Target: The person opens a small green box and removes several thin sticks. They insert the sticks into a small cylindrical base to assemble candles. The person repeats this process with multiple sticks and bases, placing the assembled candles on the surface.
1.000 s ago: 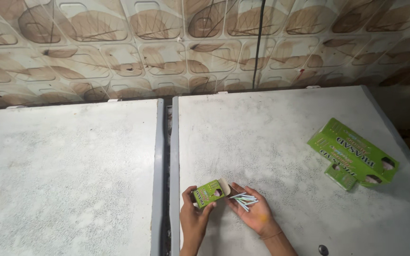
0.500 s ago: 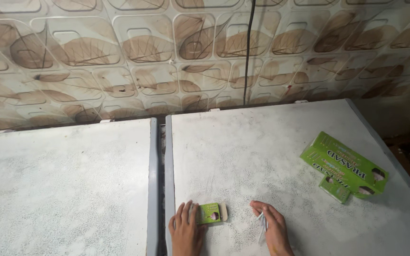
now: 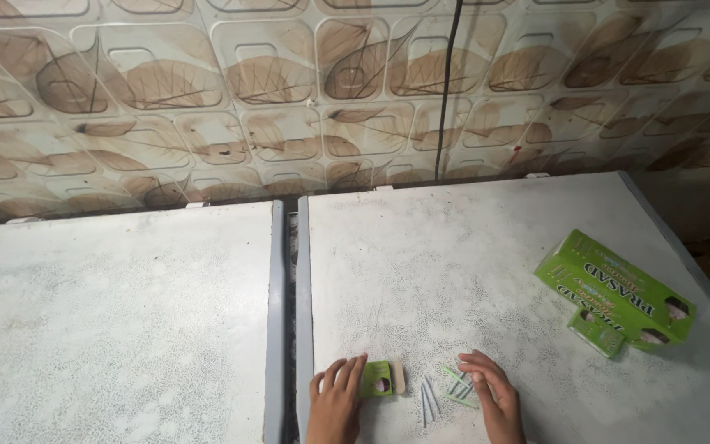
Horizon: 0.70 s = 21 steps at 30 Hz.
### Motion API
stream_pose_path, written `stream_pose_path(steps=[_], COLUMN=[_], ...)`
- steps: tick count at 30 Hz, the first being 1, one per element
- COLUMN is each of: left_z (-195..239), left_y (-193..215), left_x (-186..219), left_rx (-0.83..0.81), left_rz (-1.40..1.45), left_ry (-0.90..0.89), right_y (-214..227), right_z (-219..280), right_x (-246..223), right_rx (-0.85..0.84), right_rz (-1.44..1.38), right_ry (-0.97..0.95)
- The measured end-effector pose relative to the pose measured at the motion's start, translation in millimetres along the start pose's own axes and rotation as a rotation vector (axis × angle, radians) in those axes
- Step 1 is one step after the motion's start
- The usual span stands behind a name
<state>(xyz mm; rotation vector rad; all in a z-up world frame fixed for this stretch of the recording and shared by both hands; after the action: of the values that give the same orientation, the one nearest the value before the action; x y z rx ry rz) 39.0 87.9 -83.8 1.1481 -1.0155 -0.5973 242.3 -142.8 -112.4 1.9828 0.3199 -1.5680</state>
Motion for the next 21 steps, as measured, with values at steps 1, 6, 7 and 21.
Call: stream_pose_path(steps=[1,6,7,21], left_z=[1.0,-3.9,-4.6,0.6], left_y=[3.1,27.9,33.8,90.3], left_x=[1.2,26.5,34.7,89.1], left_rx=[-0.039,-0.145,-0.149,0.038], left_rz=[-0.027,-0.150,-0.183,-0.028], left_ry=[-0.012,-0.128,-0.164,-0.328], right_y=[-2.9,-27.6,-33.8,-68.2], right_z=[4.5,24.8,28.0,12.0], right_x=[6.3,42.7,48.2,72.0], right_rx=[-0.007,-0.049,-0.073,-0.312], right_rz=[-0.058,-0.339,-0.272,-0.778], right_ry=[-0.055,-0.265,-0.289,-0.648])
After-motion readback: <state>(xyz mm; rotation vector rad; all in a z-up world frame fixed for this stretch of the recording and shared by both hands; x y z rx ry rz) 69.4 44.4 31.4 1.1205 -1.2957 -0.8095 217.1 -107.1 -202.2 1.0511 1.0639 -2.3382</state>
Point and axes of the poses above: each hand's wrist, its own z-axis away from the middle knuckle, its own y-axis out of the back of the hand, x = y × z, the point moved 1 cm from there along -z, towards the middle knuckle, and after that the axes turned 5 degrees about -z, right-handed, at the moved point
